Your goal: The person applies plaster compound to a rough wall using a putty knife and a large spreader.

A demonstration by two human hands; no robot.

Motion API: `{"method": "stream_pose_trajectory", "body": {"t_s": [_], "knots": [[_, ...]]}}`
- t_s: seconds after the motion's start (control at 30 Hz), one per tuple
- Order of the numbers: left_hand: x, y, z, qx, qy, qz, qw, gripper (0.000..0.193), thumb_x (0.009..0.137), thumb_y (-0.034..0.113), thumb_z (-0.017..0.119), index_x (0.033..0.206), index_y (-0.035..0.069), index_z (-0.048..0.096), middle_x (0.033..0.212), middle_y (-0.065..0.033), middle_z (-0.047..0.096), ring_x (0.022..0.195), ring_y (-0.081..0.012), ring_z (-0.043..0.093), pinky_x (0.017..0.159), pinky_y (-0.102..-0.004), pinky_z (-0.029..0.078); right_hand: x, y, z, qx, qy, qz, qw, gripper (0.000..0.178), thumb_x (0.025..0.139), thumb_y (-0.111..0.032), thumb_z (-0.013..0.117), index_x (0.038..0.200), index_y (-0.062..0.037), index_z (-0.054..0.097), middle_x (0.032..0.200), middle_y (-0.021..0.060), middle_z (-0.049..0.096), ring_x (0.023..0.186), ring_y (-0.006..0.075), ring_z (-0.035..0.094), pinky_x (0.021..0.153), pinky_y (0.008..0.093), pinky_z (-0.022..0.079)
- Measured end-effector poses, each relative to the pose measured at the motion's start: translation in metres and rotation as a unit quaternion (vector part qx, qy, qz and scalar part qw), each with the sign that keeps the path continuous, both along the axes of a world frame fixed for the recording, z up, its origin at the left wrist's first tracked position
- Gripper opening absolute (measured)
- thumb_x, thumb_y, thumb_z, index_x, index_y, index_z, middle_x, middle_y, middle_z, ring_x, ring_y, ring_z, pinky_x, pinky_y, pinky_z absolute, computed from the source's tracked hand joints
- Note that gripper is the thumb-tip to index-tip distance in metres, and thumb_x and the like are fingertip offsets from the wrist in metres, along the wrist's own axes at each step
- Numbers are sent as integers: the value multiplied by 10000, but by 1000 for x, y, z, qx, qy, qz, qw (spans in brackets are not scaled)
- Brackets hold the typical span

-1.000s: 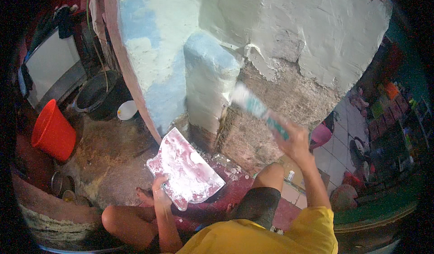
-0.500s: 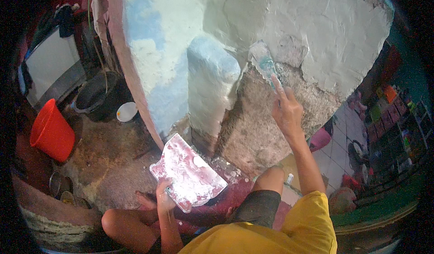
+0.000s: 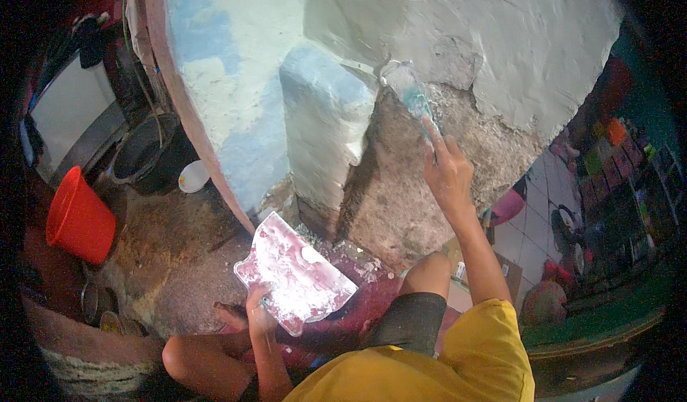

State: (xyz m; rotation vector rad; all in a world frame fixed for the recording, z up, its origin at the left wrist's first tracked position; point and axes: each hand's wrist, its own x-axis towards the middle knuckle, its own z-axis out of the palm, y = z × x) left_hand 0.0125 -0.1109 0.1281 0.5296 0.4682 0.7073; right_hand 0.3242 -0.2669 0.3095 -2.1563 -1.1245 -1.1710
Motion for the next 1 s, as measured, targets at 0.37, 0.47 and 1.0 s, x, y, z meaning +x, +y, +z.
{"method": "stream_pose_trajectory", "body": {"t_s": [0.37,0.47,1.0], "knots": [[-3,3,-14,-3,-17,-19,1000,403,761,77,503,1149,-25,463,1019,-126,574,928,-249,587,822,-368,491,4,-12,-11,-28,-1,9,1000,610,740,30,581,1288,-211,471,766,127,557,596,300,550,521,384,450],[-4,3,-16,23,-15,-20,999,391,762,79,503,1140,-14,468,1011,-119,570,922,-244,586,825,-370,490,2,-16,-16,-43,19,-6,999,617,733,37,575,1294,-194,464,743,133,541,578,300,539,515,388,443],[-1,0,-3,2,-41,-52,998,285,784,93,530,1055,5,514,902,-68,581,824,-174,580,763,-317,483,-35,-83,-12,-158,14,-12,987,549,738,-30,614,1252,-190,506,750,112,580,551,292,556,466,365,439]]}}
